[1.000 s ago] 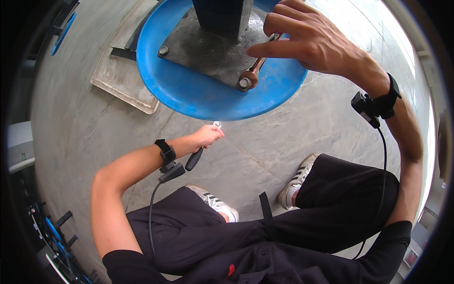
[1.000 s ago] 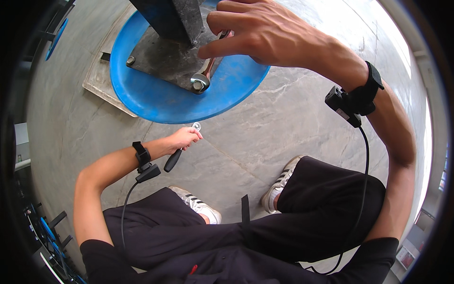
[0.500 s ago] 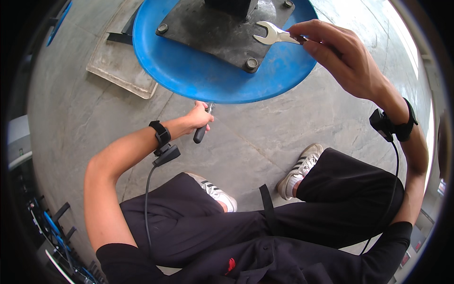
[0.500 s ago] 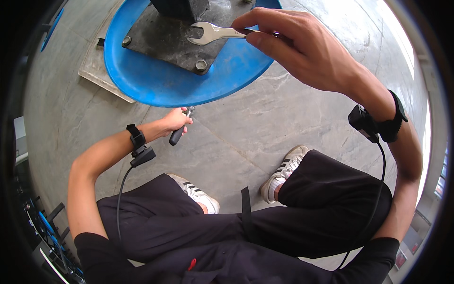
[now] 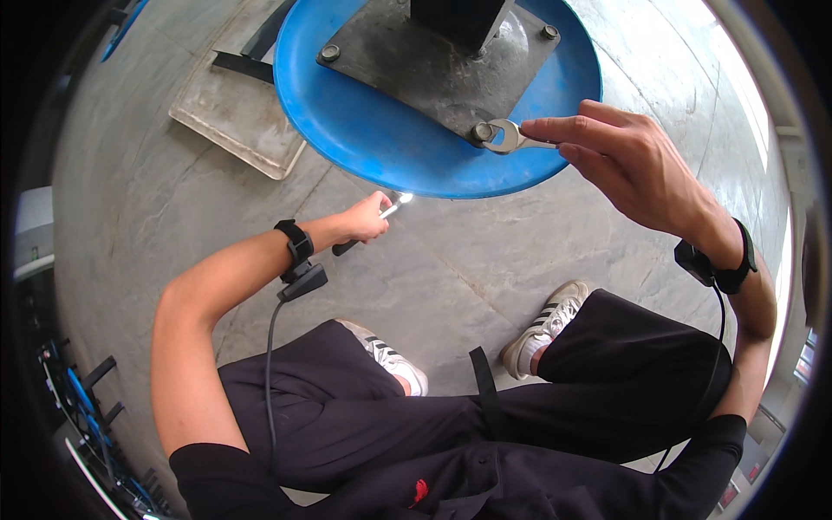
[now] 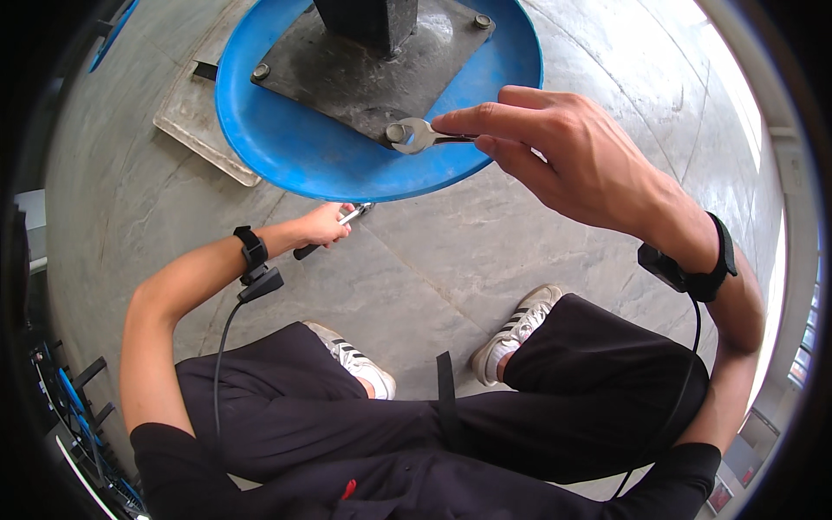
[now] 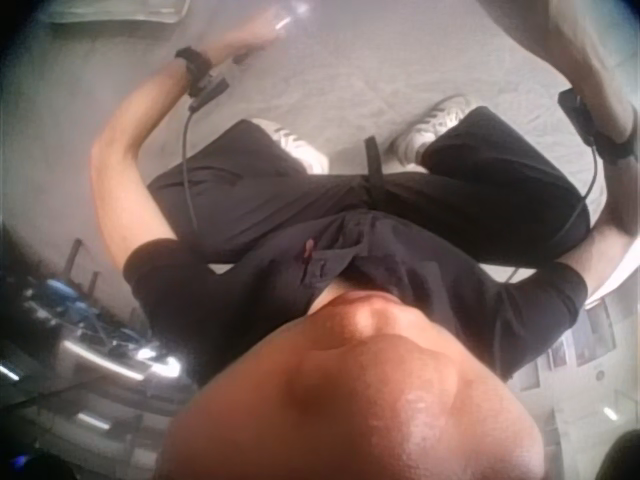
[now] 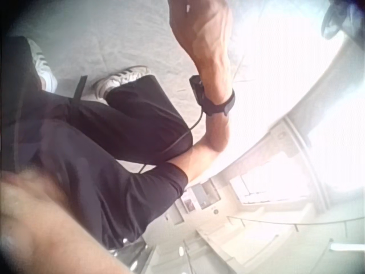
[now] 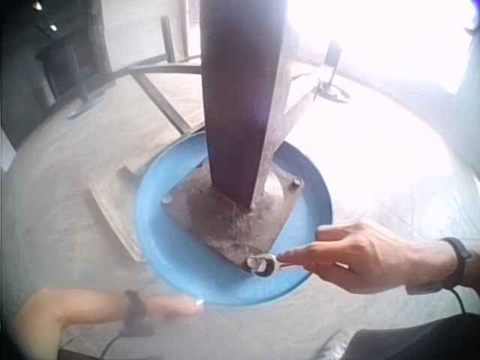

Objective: The person uses a wrench and a ratchet to loosen and remove bolts from a blue circular base attached to a metal post, then handles a detached bolt and washer.

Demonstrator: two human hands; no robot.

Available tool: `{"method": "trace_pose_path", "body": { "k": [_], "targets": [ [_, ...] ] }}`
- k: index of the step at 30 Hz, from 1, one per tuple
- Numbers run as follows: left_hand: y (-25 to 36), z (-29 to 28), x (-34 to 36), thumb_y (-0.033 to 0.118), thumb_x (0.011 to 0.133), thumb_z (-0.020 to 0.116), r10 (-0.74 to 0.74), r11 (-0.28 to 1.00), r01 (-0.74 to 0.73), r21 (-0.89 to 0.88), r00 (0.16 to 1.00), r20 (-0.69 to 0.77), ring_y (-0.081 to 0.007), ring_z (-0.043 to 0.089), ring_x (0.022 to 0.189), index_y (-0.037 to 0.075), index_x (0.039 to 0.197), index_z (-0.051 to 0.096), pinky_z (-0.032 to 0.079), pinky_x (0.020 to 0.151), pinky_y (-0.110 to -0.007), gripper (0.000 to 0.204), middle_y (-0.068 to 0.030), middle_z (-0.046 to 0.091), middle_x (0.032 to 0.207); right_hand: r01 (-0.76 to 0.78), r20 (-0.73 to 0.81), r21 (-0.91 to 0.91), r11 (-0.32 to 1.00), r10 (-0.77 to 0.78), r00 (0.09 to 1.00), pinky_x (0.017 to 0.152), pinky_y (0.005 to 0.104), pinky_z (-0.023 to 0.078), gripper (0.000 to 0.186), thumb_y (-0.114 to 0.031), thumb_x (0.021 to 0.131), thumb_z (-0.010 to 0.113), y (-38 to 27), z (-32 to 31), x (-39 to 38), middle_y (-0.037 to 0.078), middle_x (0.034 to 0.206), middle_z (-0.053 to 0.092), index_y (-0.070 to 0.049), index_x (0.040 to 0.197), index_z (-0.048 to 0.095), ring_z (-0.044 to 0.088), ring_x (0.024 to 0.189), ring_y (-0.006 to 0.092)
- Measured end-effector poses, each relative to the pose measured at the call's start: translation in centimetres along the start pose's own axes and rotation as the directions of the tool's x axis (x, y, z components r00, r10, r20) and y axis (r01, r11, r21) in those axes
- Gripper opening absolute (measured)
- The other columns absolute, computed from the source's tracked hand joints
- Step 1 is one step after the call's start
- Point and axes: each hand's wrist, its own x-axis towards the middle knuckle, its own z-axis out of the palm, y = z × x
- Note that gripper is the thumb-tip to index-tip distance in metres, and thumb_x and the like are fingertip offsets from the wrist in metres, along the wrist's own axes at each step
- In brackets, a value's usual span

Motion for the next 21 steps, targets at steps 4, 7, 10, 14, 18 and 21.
{"method": "trace_pose_path", "body": {
  "k": [4,7,10,14,18,21],
  "targets": [
    [0.2,-0.6,0.1,0.006,0.083,0.056,0.045,0.989,-0.045,0.142,0.999,0.003,-0.0227,0.059,0.077,0.004,0.122,0.045,0.049,0.064,-0.038,0.041,-0.0121,0.06,0.09,0.045,-0.088,0.017,0.999,-0.043,0.995,0.051,0.0326,0.041,0.029,-0.009,0.096,0.056,1.2,1.3,-0.5,0.006,0.068,0.053,-0.016,0.122,0.066,0.048,0.057,0.0154],
    [0.5,-1.2,-0.1,0.006,0.082,0.055,0.107,0.955,-0.099,0.28,0.994,-0.014,-0.0292,0.061,0.089,0.003,0.118,0.049,0.048,0.075,-0.041,0.037,-0.0158,0.063,0.095,0.052,-0.086,0.015,0.999,-0.051,0.995,0.052,0.0322,0.042,0.029,-0.01,0.096,0.055,1.2,0.8,-0.4,0.006,0.069,0.053,-0.016,0.123,0.066,0.048,0.058,0.0149],
    [-0.3,-1.3,0.1,0.008,0.079,0.057,0.135,0.921,-0.115,0.372,0.99,-0.029,-0.0323,0.061,0.096,0.002,0.114,0.052,0.047,0.08,-0.042,0.036,-0.0183,0.064,0.099,0.084,-0.113,-0.016,0.996,-0.085,0.99,0.052,0.0327,0.042,0.029,-0.011,0.094,0.06,0.9,1.4,-0.4,0.005,0.07,0.053,-0.016,0.122,0.067,0.048,0.058,0.0144],
    [-0.7,-1.4,0.9,0.013,0.075,0.061,0.219,0.871,-0.176,0.459,0.975,-0.04,-0.0327,0.062,0.096,0.001,0.11,0.056,0.047,0.08,-0.042,0.038,-0.0186,0.065,0.098,0.134,-0.094,-0.183,0.974,-0.153,0.984,0.053,0.0284,0.047,0.026,-0.018,0.091,0.064,1.9,1.3,0.4,0.004,0.077,0.062,-0.017,0.116,0.069,0.059,0.06,0.0152],
    [-0.1,-1.4,0.6,0.017,0.076,0.062,0.227,0.863,-0.186,0.47,0.973,-0.032,-0.0325,0.062,0.095,0.002,0.111,0.056,0.047,0.08,-0.042,0.038,-0.0185,0.065,0.098,0.333,-0.186,-0.544,0.77,-0.498,0.847,0.053,0.0264,0.047,0.022,-0.02,0.089,0.065,3.9,1.4,2.6,0.002,0.08,0.06,-0.017,0.109,0.072,0.056,0.057,0.0132],
    [-0.1,-1.6,0.4,0.019,0.077,0.062,0.179,0.877,-0.15,0.456,0.984,-0.02,-0.0319,0.062,0.095,0.003,0.112,0.056,0.047,0.08,-0.041,0.039,-0.0182,0.065,0.098,0.336,-0.152,-0.714,0.614,-0.605,0.782,0.068,0.0294,0.049,0.03,-0.014,0.085,0.068,3.1,0.5,4.3,0.002,0.082,0.058,-0.022,0.114,0.068,0.057,0.069,0.0154]
  ]
}}
